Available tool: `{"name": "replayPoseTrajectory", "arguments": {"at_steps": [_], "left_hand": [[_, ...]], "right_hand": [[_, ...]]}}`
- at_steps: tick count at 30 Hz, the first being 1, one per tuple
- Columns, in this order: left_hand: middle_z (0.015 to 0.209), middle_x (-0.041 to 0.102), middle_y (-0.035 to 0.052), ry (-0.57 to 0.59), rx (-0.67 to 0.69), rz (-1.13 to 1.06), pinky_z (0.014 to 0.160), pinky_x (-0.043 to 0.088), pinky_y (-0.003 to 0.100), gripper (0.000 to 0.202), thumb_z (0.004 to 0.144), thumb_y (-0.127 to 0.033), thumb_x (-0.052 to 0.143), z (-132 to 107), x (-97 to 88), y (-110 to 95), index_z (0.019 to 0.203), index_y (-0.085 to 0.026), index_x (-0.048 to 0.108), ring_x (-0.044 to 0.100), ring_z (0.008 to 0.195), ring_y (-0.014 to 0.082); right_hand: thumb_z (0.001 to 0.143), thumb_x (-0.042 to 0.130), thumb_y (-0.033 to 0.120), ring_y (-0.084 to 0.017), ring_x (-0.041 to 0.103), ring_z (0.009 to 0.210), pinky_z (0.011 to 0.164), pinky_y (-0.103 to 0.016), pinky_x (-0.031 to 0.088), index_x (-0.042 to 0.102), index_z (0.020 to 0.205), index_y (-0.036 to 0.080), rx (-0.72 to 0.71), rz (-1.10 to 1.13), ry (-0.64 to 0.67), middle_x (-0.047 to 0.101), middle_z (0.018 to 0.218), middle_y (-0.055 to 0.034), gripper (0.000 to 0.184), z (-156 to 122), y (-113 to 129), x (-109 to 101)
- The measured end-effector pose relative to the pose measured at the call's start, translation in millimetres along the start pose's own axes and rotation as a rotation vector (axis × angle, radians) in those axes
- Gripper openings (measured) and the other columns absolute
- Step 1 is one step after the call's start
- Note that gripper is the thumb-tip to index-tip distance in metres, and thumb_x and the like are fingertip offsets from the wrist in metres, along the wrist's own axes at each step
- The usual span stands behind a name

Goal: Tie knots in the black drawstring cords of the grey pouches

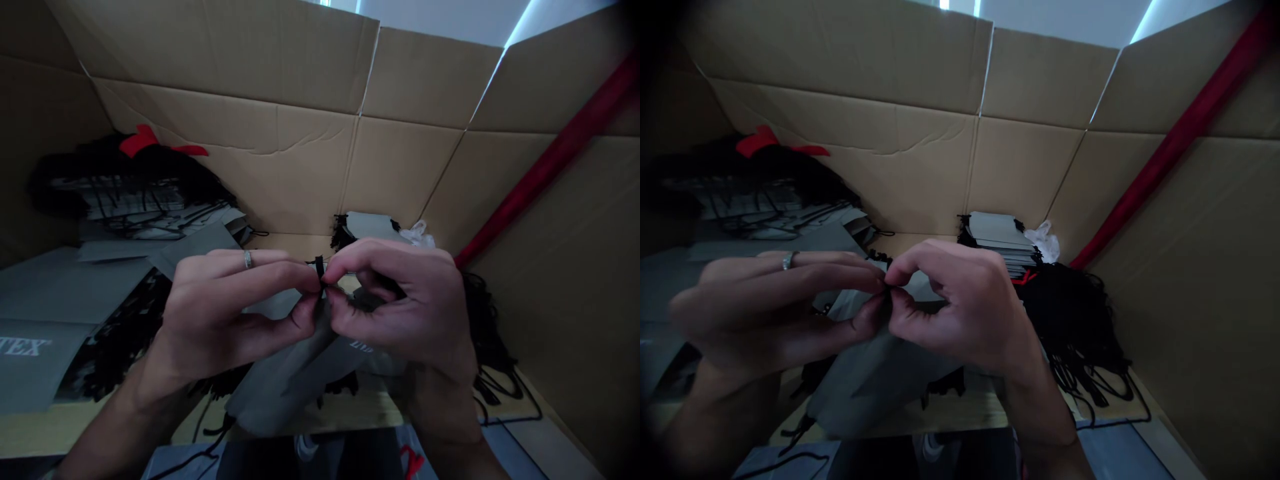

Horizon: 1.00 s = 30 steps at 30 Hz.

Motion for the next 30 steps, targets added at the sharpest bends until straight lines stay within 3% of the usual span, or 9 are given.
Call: {"name": "replayPoseTrajectory", "arguments": {"at_steps": [9, 17, 21, 26, 30], "left_hand": [[0.077, 0.081, -0.0035, -0.017, 0.069, -0.266, 0.058, 0.057, 0.018, 0.015, 0.088, -0.008, 0.088, 12.4, 2.9, 3.9, 0.095, -0.019, 0.079, 0.073, 0.057, 0.0082], [0.076, 0.081, -0.0013, -0.003, 0.050, -0.432, 0.056, 0.059, 0.019, 0.021, 0.081, -0.002, 0.092, 14.1, 7.1, 11.8, 0.090, -0.016, 0.080, 0.074, 0.058, 0.0114], [0.082, 0.084, -0.0013, -0.005, 0.025, -0.366, 0.061, 0.061, 0.021, 0.023, 0.086, -0.001, 0.093, 14.4, 7.3, 12.6, 0.096, -0.017, 0.081, 0.077, 0.066, 0.0119], [0.099, 0.086, 0.0034, -0.032, 0.089, -0.359, 0.077, 0.070, 0.030, 0.032, 0.088, 0.003, 0.091, 12.8, 3.3, 8.6, 0.111, -0.018, 0.081, 0.085, 0.086, 0.0192], [0.106, 0.086, 0.0018, 0.007, 0.033, -0.275, 0.083, 0.070, 0.030, 0.028, 0.097, -0.003, 0.088, 8.7, 3.5, 4.5, 0.116, -0.022, 0.078, 0.085, 0.092, 0.0179]], "right_hand": [[0.077, 0.075, 0.002, -0.002, 0.035, 0.055, 0.048, -0.018, 0.032, 0.082, 0.088, 0.016, 0.137, 0.179, 0.009, 0.067, 0.073, 0.0093, 0.020, 3.2, -0.9, 1.6], [0.073, 0.075, 0.001, -0.003, 0.036, 0.052, 0.042, -0.021, 0.028, 0.080, 0.086, 0.020, 0.280, 0.349, 0.068, 0.075, 0.078, 0.0071, 0.023, 5.0, -4.2, 6.0], [0.073, 0.074, 0.000, -0.004, 0.036, 0.053, 0.047, -0.024, 0.035, 0.080, 0.088, 0.020, 0.246, 0.264, 0.030, 0.078, 0.081, 0.0060, 0.026, 5.0, -5.1, 4.2], [0.078, 0.076, 0.003, -0.004, 0.036, 0.054, 0.048, -0.024, 0.033, 0.079, 0.089, 0.019, 0.227, 0.154, -0.018, 0.075, 0.079, 0.0075, 0.020, 5.5, -4.8, 2.0], [0.081, 0.078, 0.006, -0.003, 0.037, 0.053, 0.047, -0.024, 0.032, 0.080, 0.092, 0.020, 0.236, 0.109, -0.016, 0.076, 0.084, 0.0081, 0.018, 4.6, -3.7, 2.3]]}}
Point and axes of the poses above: each hand's wrist, its own z-axis towards the middle knuckle, its own x-axis out of the palm, y = z × x, the point moved 3 cm from there along z, towards the middle knuckle
